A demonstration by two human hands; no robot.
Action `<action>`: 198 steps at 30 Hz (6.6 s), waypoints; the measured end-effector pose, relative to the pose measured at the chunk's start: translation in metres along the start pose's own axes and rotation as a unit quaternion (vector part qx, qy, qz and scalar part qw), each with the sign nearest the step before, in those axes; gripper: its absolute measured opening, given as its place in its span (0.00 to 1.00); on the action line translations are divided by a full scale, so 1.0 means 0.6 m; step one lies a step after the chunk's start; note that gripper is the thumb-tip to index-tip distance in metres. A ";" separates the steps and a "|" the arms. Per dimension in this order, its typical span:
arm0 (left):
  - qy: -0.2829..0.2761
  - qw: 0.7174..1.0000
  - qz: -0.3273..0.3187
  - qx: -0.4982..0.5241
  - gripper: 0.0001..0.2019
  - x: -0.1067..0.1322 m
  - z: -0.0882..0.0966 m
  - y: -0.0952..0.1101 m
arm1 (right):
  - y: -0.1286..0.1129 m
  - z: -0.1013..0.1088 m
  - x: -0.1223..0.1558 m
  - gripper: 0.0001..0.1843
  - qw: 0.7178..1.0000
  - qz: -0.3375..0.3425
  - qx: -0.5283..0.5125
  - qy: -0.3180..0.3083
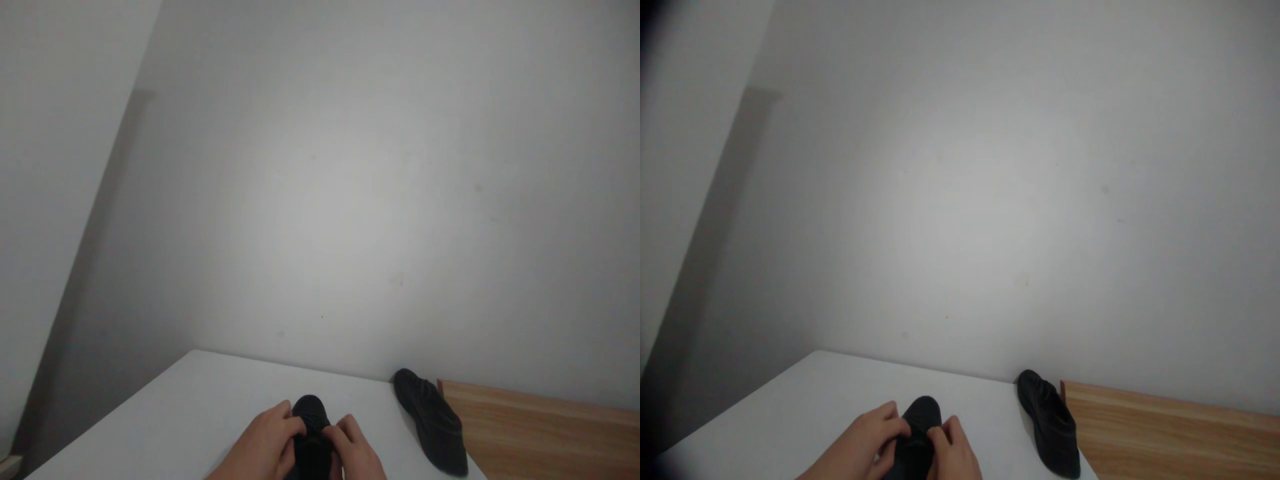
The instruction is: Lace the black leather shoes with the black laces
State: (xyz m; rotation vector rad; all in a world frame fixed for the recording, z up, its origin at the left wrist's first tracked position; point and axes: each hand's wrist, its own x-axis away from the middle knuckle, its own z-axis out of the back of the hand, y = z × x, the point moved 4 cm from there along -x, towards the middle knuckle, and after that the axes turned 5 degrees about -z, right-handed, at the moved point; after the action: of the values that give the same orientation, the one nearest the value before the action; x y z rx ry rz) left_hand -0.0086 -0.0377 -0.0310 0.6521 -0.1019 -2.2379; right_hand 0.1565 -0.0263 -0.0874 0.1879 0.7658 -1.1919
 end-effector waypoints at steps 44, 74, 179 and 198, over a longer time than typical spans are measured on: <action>0.204 0.881 0.018 0.426 0.20 -0.102 -0.073 -0.094 | -0.009 -0.017 -0.139 0.15 0.797 -0.145 -0.564 0.160; 0.234 0.957 -0.082 0.152 0.10 -0.044 -0.020 -0.052 | -0.005 -0.004 -0.116 0.19 0.875 -0.002 -0.467 -0.131; 0.225 0.929 -0.067 0.287 0.04 -0.052 -0.042 -0.056 | 0.001 0.007 -0.112 0.14 0.864 -0.013 -0.494 -0.099; 0.292 0.943 -0.105 0.120 0.09 -0.045 -0.026 -0.036 | -0.011 0.002 -0.109 0.14 0.834 -0.043 -0.532 -0.140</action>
State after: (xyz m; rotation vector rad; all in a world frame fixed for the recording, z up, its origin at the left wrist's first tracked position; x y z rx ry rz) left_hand -0.0005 -0.0019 -0.0387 1.4941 -0.0059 -2.1482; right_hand 0.1410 0.0208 -0.0441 -0.9396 1.0731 -0.6978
